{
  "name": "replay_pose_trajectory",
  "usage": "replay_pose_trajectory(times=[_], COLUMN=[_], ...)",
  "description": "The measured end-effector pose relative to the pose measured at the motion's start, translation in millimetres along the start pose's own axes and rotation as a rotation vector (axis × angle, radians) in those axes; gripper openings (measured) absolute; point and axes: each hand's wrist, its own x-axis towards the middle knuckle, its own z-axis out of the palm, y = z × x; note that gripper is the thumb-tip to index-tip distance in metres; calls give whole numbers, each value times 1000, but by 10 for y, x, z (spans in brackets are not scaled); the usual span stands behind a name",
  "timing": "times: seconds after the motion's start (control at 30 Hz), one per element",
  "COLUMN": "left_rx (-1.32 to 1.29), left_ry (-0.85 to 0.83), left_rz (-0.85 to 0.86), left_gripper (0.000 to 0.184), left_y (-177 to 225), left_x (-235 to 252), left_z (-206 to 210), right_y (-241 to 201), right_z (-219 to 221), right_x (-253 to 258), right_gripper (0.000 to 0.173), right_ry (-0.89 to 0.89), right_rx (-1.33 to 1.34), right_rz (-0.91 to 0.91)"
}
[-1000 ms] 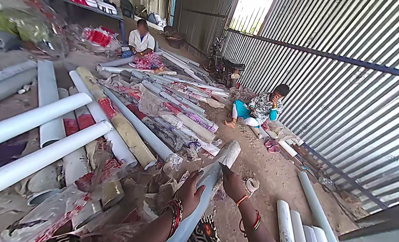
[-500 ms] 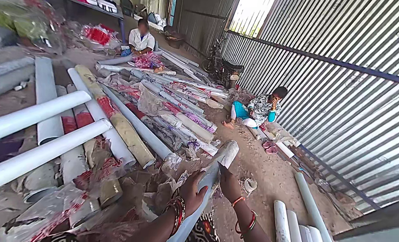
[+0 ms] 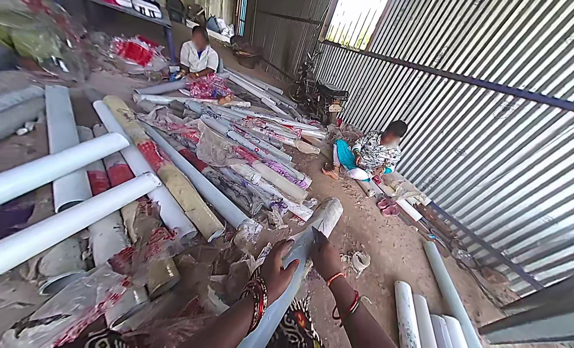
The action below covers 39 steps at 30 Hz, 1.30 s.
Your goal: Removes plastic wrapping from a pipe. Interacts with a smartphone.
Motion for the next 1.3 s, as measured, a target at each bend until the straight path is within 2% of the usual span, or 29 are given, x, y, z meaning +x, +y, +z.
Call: replay_pose_trajectory(times=[0.17, 0.3, 0.4, 0.5, 0.6, 0.67, 0.7, 0.8, 0.97, 1.3], left_rx=[-79, -69, -92, -141, -177, -196, -196, -173, -180, -187], left_ry=[-2, -15, -9, 11, 41, 35, 24, -4, 7, 0], left_rz=[-46, -11, -30, -74, -82, -79, -79, -93, -103, -120], left_gripper=[48, 51, 51, 50, 51, 53, 55, 59, 60, 61], left_y=[-9, -9, -18, -19, -40, -41, -35, -24, -68, -15], left_x=[10, -5, -14, 31, 29, 15, 4, -4, 80, 44], left_z=[-24, -28, -53, -59, -73, -77, -67, -48, -44, -60], right_y=[40, -8, -68, 63, 311, 410, 439, 443, 340, -16], right_z=[76, 59, 32, 93, 211, 219, 189, 38, -143, -160], right_x=[-206, -20, -88, -228, -171, -126, -140, -267, -496, -662], right_gripper=[50, 50, 51, 50, 44, 42, 44, 48, 44, 51], right_ry=[17, 10, -24, 13, 79, 136, 184, 225, 82, -82], right_rx=[44, 23, -23, 18, 295, 522, 544, 358, -108, -403], right_rz=[-8, -16, 16, -49, -188, -198, -196, -230, -137, -20])
